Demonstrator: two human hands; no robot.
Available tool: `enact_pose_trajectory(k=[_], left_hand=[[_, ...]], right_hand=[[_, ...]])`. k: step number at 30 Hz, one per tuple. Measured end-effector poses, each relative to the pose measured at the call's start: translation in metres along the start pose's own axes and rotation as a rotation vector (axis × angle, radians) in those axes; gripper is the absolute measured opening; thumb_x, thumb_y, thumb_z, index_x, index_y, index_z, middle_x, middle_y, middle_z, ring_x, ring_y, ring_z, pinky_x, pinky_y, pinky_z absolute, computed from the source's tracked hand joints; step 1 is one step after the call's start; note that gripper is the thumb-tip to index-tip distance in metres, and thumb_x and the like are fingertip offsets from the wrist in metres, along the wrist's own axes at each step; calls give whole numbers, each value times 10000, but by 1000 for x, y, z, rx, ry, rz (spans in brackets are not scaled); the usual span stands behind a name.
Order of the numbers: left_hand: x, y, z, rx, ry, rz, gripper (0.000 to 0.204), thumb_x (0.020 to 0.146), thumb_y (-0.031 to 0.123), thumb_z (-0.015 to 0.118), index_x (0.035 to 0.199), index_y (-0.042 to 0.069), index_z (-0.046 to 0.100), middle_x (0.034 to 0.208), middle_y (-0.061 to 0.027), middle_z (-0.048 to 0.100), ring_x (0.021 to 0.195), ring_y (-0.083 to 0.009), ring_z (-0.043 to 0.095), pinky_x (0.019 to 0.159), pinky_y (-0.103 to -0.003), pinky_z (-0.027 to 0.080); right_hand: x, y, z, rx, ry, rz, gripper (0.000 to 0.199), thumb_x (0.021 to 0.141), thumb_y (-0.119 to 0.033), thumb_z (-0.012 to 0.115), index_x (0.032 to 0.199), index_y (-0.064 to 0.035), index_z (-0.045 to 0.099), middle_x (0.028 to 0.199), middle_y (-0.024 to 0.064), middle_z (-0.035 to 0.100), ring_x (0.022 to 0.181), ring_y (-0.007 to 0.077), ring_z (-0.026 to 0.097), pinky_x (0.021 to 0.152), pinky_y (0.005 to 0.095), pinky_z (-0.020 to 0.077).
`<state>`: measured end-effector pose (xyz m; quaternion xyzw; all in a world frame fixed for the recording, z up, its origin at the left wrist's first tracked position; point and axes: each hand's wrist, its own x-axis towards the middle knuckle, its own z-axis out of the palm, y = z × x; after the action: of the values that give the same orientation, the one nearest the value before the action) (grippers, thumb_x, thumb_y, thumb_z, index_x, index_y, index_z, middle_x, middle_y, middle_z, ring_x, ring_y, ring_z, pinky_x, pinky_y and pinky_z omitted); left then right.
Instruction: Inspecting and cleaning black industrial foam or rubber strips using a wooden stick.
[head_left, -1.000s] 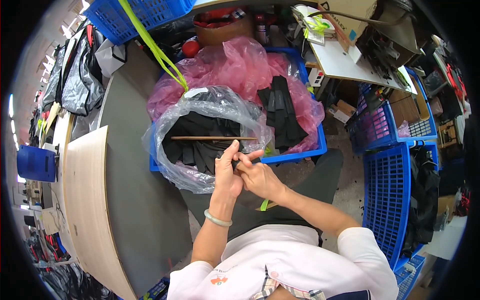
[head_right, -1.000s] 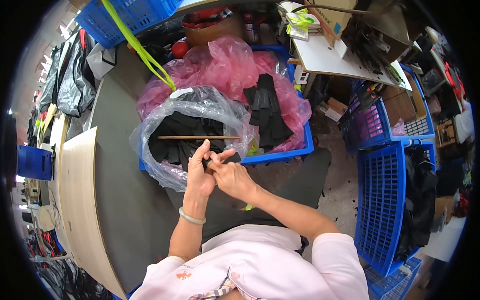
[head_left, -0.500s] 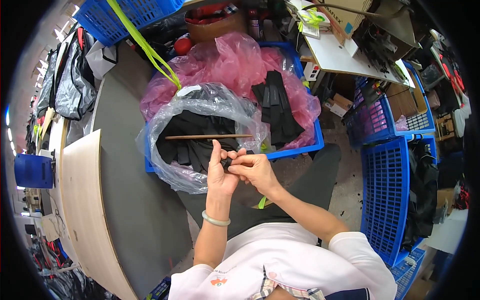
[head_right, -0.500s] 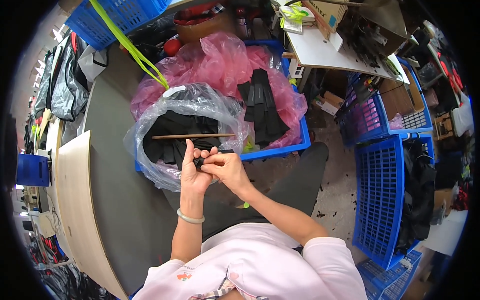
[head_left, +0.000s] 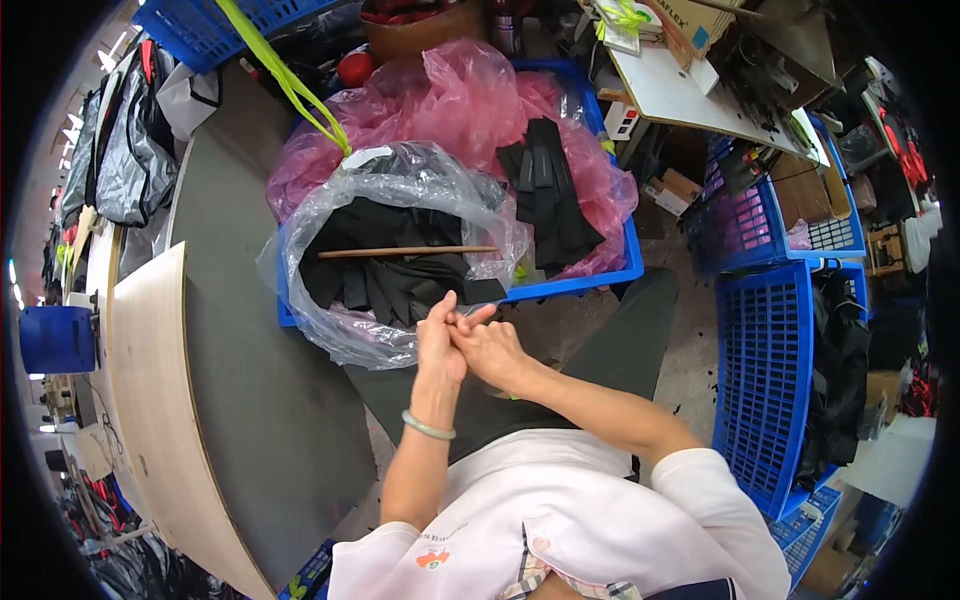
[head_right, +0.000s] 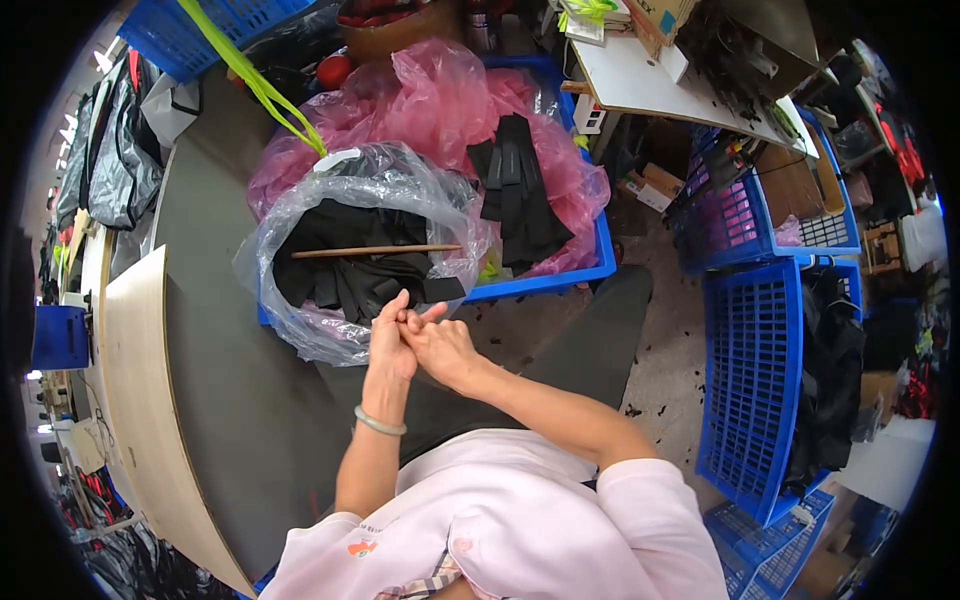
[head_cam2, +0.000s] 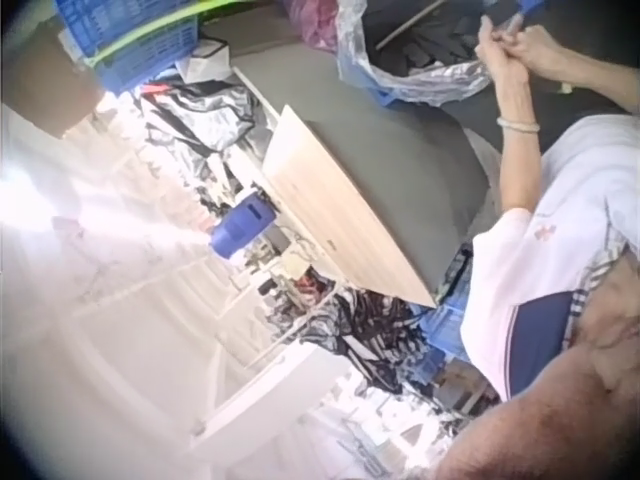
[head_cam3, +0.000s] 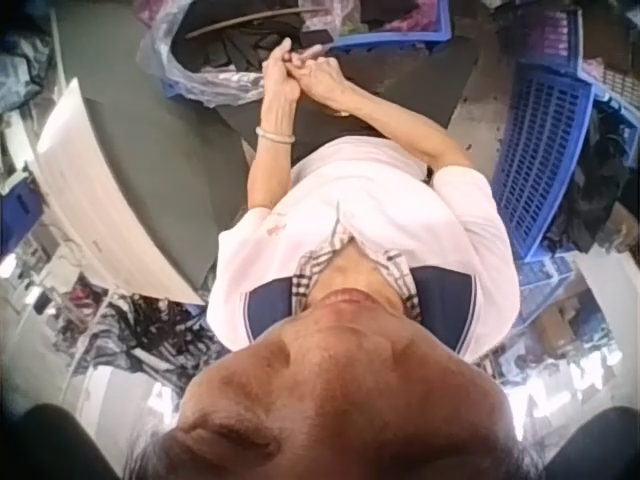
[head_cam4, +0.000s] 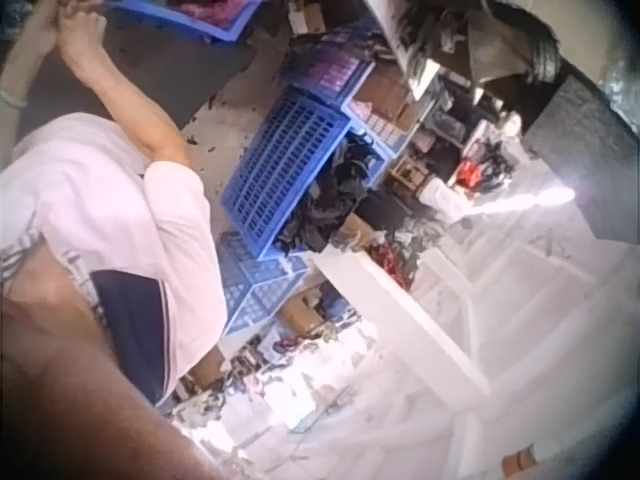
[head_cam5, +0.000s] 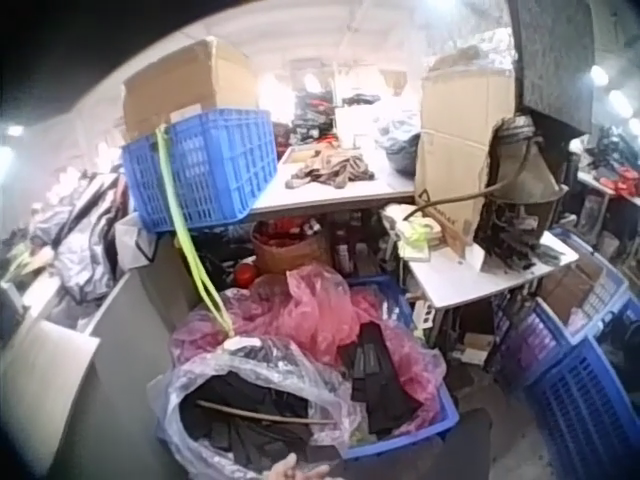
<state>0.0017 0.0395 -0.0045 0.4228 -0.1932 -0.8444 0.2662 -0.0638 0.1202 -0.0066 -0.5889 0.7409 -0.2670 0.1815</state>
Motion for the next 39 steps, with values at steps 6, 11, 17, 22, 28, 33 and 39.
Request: enact_pose_trajectory(k=[6, 11, 17, 22, 28, 33, 39], left_hand=[[5, 33, -12, -204, 100, -193, 376, 844, 366, 642, 575, 158, 484, 589, -18, 577, 795, -225, 642, 735, -353, 458], [22, 19, -24, -165, 70, -161, 422, 857, 347, 626, 528, 164, 434, 543, -23, 516, 799, -258, 637, 786, -406, 461], [43, 32, -25, -83, -19, -125, 397, 871, 277, 612, 562, 116, 422, 524, -78, 496, 868, -346, 638, 816, -433, 478], [61, 100, -60, -522, 308, -134, 414, 824, 391, 655, 569, 136, 450, 656, -43, 594, 859, -232, 626, 919, -414, 395], [59, 120, -44, -630, 145, -108, 467, 818, 521, 607, 605, 133, 457, 856, -103, 654, 944, -250, 605, 960, -408, 351], [54, 140, -59, -678, 200, 3, 404, 857, 469, 577, 683, 113, 497, 1042, -146, 639, 1070, -294, 573, 964, -405, 352], [45, 147, -53, -723, 121, 61, 346, 853, 418, 605, 723, 110, 515, 1016, -130, 655, 1045, -297, 595, 956, -459, 385]], right_hand=[[4, -18, -22, 111, -238, 53, 421, 778, -39, 455, 1182, -150, 498, 746, 224, 632, 640, 386, 624, 554, 497, 489], [10, -8, -3, 40, -154, 4, 309, 785, -81, 496, 1090, -108, 534, 702, 209, 621, 605, 377, 618, 528, 487, 486], [55, 10, 19, -13, -178, -67, 206, 801, -142, 508, 993, -87, 562, 763, 200, 631, 682, 355, 634, 530, 457, 494], [103, 33, -3, 242, 314, -106, 95, 755, -104, 629, 838, -76, 667, 790, 118, 650, 720, 296, 635, 633, 395, 501], [115, 116, 22, -278, 215, -130, 166, 719, -152, 676, 793, -68, 554, 808, 91, 520, 832, 290, 526, 669, 437, 423], [63, 84, -52, 165, 244, -66, 69, 825, -72, 591, 851, -32, 540, 768, 139, 566, 637, 319, 587, 563, 366, 469], [-33, 64, -108, 419, -9, 110, 303, 821, 0, 588, 1117, -63, 608, 797, 97, 633, 644, 140, 602, 590, 274, 474]])
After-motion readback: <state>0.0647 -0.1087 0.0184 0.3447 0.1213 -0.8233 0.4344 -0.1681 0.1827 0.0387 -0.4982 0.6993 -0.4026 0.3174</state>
